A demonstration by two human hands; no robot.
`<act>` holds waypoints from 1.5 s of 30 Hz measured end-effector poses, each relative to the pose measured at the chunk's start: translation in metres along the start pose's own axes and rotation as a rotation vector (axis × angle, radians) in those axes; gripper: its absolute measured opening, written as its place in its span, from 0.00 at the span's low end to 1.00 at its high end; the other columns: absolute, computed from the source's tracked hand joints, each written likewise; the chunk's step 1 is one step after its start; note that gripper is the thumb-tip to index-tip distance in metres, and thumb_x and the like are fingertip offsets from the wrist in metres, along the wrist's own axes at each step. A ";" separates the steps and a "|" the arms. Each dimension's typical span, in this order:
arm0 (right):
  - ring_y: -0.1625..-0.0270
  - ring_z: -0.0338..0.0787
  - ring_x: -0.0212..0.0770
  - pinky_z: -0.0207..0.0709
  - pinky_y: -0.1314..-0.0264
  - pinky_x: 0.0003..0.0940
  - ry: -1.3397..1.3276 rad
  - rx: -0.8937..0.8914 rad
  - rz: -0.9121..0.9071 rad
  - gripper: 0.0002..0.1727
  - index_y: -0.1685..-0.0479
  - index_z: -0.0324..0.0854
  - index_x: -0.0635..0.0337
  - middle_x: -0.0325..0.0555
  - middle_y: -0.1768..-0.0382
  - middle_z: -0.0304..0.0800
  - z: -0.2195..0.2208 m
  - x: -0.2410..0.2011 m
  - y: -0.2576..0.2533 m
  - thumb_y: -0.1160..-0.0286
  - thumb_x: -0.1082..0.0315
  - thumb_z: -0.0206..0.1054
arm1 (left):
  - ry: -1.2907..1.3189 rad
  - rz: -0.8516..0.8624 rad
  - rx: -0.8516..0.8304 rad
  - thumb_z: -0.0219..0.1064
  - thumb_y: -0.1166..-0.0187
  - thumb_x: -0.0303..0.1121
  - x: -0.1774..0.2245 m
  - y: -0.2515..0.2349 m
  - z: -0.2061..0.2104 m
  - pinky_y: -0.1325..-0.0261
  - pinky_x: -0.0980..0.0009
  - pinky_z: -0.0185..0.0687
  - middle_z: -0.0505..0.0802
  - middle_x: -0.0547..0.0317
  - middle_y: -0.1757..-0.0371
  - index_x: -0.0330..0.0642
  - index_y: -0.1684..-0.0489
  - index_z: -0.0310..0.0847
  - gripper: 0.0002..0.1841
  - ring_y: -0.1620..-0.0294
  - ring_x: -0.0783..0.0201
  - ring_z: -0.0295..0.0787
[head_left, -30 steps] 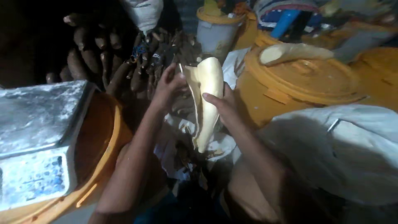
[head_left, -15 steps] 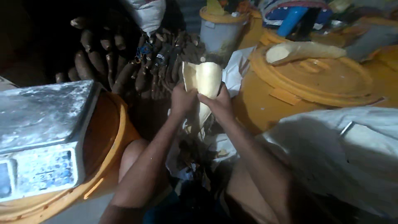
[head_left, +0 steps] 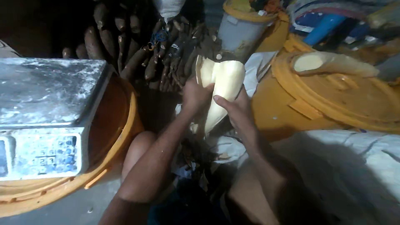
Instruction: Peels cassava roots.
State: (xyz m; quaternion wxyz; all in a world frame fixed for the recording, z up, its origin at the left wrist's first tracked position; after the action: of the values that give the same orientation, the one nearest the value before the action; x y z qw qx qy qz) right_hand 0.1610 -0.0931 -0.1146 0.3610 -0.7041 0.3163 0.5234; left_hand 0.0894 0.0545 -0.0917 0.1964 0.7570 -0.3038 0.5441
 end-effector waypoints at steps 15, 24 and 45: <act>0.54 0.93 0.32 0.92 0.51 0.36 -0.471 -0.194 -0.029 0.35 0.36 0.74 0.47 0.34 0.54 0.92 -0.021 -0.001 0.002 0.49 0.54 0.82 | 0.412 -0.093 -0.182 0.85 0.37 0.41 0.001 -0.008 0.005 0.53 0.58 0.93 0.95 0.48 0.58 0.33 0.47 0.83 0.26 0.59 0.58 0.95; 0.42 0.91 0.35 0.89 0.40 0.37 -0.325 -0.242 -0.048 0.43 0.17 0.61 0.48 0.37 0.38 0.87 -0.022 -0.010 -0.004 0.34 0.53 0.77 | 0.253 0.178 -0.040 0.82 0.39 0.32 0.012 0.008 -0.005 0.58 0.62 0.93 0.95 0.55 0.65 0.36 0.55 0.87 0.17 0.65 0.65 0.94; 0.40 0.91 0.34 0.90 0.39 0.32 -0.170 -0.143 -0.341 0.47 0.23 0.70 0.48 0.37 0.39 0.88 -0.023 -0.028 0.009 0.52 0.69 0.86 | 0.155 0.529 -0.076 0.76 0.27 0.31 0.008 0.008 -0.018 0.53 0.71 0.90 0.95 0.59 0.61 0.36 0.53 0.88 0.10 0.62 0.73 0.92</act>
State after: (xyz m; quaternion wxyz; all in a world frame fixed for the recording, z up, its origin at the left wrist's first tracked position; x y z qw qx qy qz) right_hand 0.1587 -0.1156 -0.0848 0.4188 -0.7247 0.1226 0.5333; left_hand 0.0733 0.0582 -0.0789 0.0983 0.5999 -0.4949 0.6209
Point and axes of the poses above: each hand's wrist, its own y-axis away from the middle knuckle, its own z-axis out of the palm, x = y × z, the point moved 1 cm from there along -y, towards the middle knuckle
